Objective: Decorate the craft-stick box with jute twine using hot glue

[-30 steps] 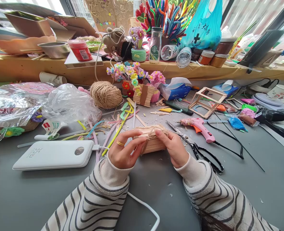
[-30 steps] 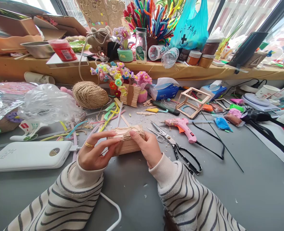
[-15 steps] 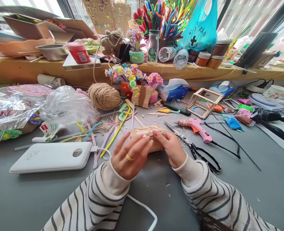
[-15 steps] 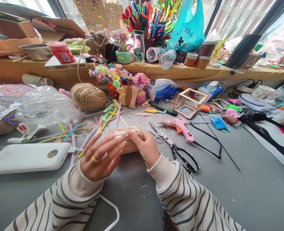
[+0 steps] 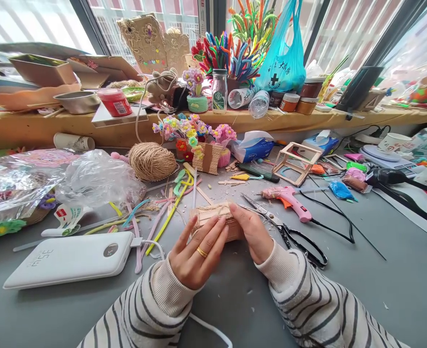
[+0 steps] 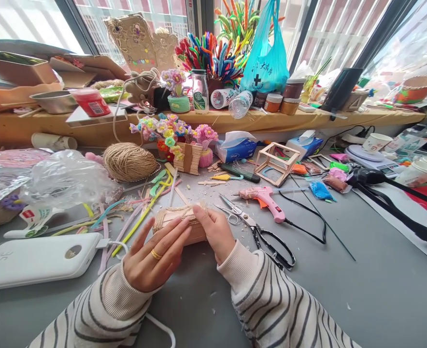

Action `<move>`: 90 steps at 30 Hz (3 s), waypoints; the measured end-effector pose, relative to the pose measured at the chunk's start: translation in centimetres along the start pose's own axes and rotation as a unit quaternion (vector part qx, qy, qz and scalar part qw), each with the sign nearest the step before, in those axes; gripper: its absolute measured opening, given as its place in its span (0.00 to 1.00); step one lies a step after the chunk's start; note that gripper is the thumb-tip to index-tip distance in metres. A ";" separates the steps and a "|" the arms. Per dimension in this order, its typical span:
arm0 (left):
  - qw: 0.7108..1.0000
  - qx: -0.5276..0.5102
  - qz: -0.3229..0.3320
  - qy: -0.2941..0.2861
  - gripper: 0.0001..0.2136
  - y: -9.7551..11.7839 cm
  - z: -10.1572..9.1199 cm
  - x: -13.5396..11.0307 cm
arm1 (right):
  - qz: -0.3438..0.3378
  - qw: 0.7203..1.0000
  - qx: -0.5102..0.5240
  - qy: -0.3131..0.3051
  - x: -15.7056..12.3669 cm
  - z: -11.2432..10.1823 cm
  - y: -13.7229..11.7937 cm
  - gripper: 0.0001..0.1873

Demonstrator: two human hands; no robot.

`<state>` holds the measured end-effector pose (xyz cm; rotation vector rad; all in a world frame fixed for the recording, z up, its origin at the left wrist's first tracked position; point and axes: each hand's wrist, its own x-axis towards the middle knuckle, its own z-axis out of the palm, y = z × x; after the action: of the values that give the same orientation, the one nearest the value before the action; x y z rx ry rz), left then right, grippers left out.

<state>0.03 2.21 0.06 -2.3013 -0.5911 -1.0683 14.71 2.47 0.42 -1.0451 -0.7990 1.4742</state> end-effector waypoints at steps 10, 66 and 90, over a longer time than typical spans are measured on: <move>1.000 -0.001 -0.008 -0.002 0.15 -0.4 0.1 0.3 | -0.041 0.999 0.001 -0.004 0.0 -0.8 0.2 0.17; 1.000 -0.002 -0.004 -0.001 0.14 0.0 0.7 0.0 | -0.072 0.992 -0.104 0.019 -0.2 -1.2 0.3 0.13; 0.979 -0.123 -0.158 0.034 0.09 -3.8 0.5 -2.3 | -0.064 0.993 -0.103 0.015 0.0 -1.1 0.4 0.15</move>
<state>-3.21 5.02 -0.97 -2.4205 -0.8613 -1.4349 15.57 2.36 -0.35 -1.1454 -0.9929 1.2846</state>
